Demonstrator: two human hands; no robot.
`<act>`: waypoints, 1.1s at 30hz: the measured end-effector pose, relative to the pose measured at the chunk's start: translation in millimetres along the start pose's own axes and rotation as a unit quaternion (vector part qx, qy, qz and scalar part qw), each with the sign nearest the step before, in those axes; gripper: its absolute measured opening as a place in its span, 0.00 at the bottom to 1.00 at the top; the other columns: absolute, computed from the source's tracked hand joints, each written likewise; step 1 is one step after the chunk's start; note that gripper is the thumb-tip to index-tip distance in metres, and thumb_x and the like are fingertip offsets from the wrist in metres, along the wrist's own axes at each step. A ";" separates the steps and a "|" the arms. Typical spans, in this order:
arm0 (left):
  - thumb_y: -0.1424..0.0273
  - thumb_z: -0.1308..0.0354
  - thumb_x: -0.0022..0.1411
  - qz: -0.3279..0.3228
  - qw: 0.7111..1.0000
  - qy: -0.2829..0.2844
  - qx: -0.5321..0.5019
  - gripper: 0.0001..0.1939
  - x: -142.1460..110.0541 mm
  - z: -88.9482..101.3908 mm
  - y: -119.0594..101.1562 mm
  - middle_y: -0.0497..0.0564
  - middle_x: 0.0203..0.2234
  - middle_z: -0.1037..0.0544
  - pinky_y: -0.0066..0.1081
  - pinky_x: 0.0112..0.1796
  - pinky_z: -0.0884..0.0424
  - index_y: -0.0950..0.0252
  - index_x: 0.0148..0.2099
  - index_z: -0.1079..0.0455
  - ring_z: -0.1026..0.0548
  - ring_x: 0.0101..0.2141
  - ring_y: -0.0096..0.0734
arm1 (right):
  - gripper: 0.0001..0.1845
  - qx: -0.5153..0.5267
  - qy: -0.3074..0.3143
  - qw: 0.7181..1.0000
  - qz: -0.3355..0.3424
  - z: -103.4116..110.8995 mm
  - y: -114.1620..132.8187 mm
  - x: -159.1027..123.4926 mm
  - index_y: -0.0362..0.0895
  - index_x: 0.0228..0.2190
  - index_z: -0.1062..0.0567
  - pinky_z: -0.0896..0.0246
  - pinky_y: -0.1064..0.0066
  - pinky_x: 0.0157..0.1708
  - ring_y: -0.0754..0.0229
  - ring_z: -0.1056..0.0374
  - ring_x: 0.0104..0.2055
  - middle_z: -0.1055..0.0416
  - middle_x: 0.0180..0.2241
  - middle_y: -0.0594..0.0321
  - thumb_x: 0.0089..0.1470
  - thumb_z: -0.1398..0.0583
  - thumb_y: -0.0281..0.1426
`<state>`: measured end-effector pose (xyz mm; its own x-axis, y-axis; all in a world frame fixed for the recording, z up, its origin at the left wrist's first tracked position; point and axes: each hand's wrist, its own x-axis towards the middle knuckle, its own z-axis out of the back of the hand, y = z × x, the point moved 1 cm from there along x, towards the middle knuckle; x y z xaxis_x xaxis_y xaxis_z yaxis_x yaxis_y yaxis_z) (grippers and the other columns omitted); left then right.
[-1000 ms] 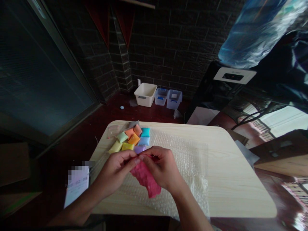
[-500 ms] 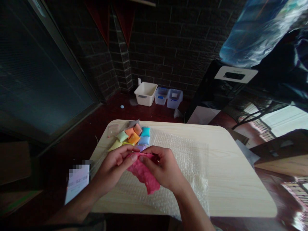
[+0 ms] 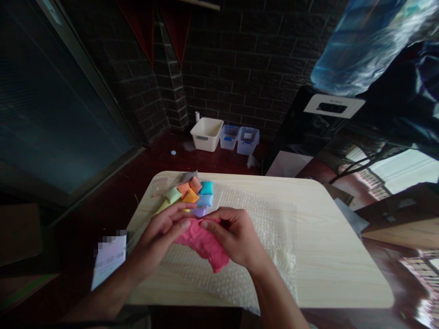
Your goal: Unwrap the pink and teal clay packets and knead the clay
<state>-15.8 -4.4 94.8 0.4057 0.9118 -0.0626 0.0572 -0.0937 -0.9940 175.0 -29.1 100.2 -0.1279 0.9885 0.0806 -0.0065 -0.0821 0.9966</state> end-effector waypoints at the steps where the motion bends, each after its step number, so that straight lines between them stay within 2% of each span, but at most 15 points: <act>1: 0.61 0.37 0.67 0.003 1.000 0.012 0.007 0.18 0.2 -0.4 0.4 0.54 0.40 0.18 0.32 0.39 0.26 0.64 0.55 0.26 0.21 0.39 0.38 | 0.09 0.011 0.004 1.000 -0.003 -0.2 0.3 -0.1 0.42 0.34 0.15 0.30 0.70 0.32 0.60 0.26 0.32 0.19 0.31 0.58 0.58 0.31 0.36; 3: 0.61 0.38 0.67 -0.009 0.998 0.020 0.051 0.15 0.8 -0.5 0.5 0.54 0.38 0.17 0.32 0.39 0.27 0.65 0.50 0.23 0.21 0.38 0.38 | 0.13 0.046 -0.003 0.999 -0.020 -0.5 -0.7 0.4 0.43 0.41 0.16 0.30 0.71 0.30 0.61 0.26 0.31 0.20 0.32 0.59 0.56 0.30 0.37; 6: 0.60 0.41 0.70 -0.038 0.994 -0.018 0.099 0.14 2.0 1.9 -0.6 0.53 0.35 0.17 0.31 0.39 0.28 0.66 0.44 0.20 0.22 0.37 0.38 | 0.23 0.089 -0.031 0.994 -0.060 0.0 -5.1 2.6 0.43 0.49 0.21 0.34 0.74 0.25 0.64 0.29 0.27 0.22 0.30 0.61 0.54 0.28 0.39; 7: 0.60 0.41 0.70 -0.042 0.994 -0.031 0.098 0.14 2.3 2.9 -1.1 0.53 0.35 0.17 0.31 0.39 0.28 0.66 0.44 0.20 0.22 0.37 0.38 | 0.22 0.095 -0.037 0.992 -0.073 0.4 -6.7 3.5 0.42 0.48 0.20 0.36 0.75 0.24 0.65 0.30 0.26 0.22 0.29 0.61 0.55 0.29 0.40; 9: 0.60 0.41 0.70 -0.041 0.995 -0.037 0.083 0.14 2.4 4.5 -1.6 0.52 0.35 0.18 0.31 0.39 0.28 0.66 0.44 0.20 0.23 0.37 0.37 | 0.17 0.093 -0.046 0.991 -0.085 1.6 -9.0 4.8 0.40 0.38 0.17 0.38 0.76 0.22 0.66 0.32 0.23 0.23 0.26 0.61 0.57 0.31 0.42; 12: 0.60 0.39 0.68 -0.004 1.000 -0.005 0.023 0.14 1.7 4.6 -0.4 0.54 0.37 0.18 0.31 0.38 0.28 0.66 0.47 0.23 0.22 0.37 0.37 | 0.17 0.067 -0.056 0.994 -0.072 2.9 -9.1 4.3 0.40 0.29 0.18 0.41 0.75 0.21 0.67 0.35 0.22 0.24 0.24 0.61 0.58 0.32 0.42; 15: 0.61 0.34 0.64 0.033 0.999 0.036 -0.018 0.20 0.9 2.1 2.0 0.57 0.44 0.18 0.33 0.40 0.25 0.65 0.55 0.27 0.20 0.41 0.40 | 0.15 0.036 -0.022 0.998 -0.047 0.6 -5.7 1.1 0.40 0.31 0.16 0.38 0.73 0.24 0.65 0.33 0.25 0.22 0.26 0.59 0.59 0.33 0.40; 17: 0.62 0.33 0.63 0.022 0.998 0.047 0.020 0.17 1.1 0.3 2.4 0.56 0.42 0.17 0.33 0.39 0.25 0.65 0.50 0.24 0.20 0.40 0.40 | 0.15 0.020 -0.001 0.999 -0.033 -2.3 -3.2 -0.8 0.40 0.34 0.16 0.36 0.73 0.26 0.63 0.31 0.27 0.21 0.29 0.58 0.61 0.34 0.40; 20: 0.61 0.36 0.65 -0.015 0.995 0.010 0.099 0.12 1.9 -0.5 0.2 0.53 0.32 0.18 0.31 0.35 0.27 0.66 0.39 0.20 0.22 0.34 0.37 | 0.16 0.015 -0.013 0.999 -0.033 -5.7 -1.5 -1.1 0.41 0.42 0.16 0.38 0.74 0.24 0.64 0.33 0.26 0.23 0.29 0.60 0.61 0.34 0.41; 22: 0.61 0.37 0.66 -0.031 0.992 -0.031 0.116 0.12 2.1 0.3 -2.4 0.52 0.30 0.18 0.31 0.35 0.28 0.66 0.39 0.20 0.22 0.34 0.37 | 0.18 0.026 -0.014 0.999 -0.035 -7.0 -1.6 0.1 0.41 0.44 0.17 0.38 0.74 0.23 0.65 0.34 0.25 0.24 0.28 0.62 0.59 0.32 0.42; 24: 0.61 0.37 0.66 -0.039 0.991 -0.051 0.115 0.12 1.9 1.4 -4.5 0.52 0.31 0.19 0.31 0.36 0.28 0.66 0.43 0.20 0.22 0.35 0.38 | 0.17 0.037 -0.006 0.999 -0.036 -7.2 -2.2 1.1 0.42 0.41 0.16 0.36 0.73 0.25 0.64 0.33 0.26 0.23 0.27 0.61 0.58 0.32 0.43; 29: 0.61 0.35 0.64 -0.043 0.994 -0.008 0.100 0.13 1.0 2.4 -3.7 0.53 0.34 0.18 0.30 0.36 0.27 0.66 0.43 0.22 0.22 0.35 0.36 | 0.14 0.012 -0.009 1.000 -0.019 -5.8 -2.3 0.1 0.43 0.36 0.14 0.34 0.71 0.27 0.62 0.30 0.27 0.20 0.28 0.59 0.59 0.33 0.41; 33: 0.62 0.35 0.64 -0.052 0.989 -0.041 0.129 0.11 1.0 3.6 -1.0 0.51 0.30 0.18 0.29 0.35 0.28 0.66 0.37 0.21 0.22 0.33 0.35 | 0.16 0.032 -0.007 0.999 -0.030 -8.4 -2.2 0.4 0.42 0.41 0.15 0.35 0.72 0.26 0.63 0.31 0.27 0.21 0.30 0.59 0.60 0.34 0.41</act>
<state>-18.7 -1.9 95.4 0.3346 0.9413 0.0445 -0.1438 0.0977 -0.9848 166.7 -29.6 97.9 -0.1156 0.9931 0.0207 0.0502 -0.0149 0.9986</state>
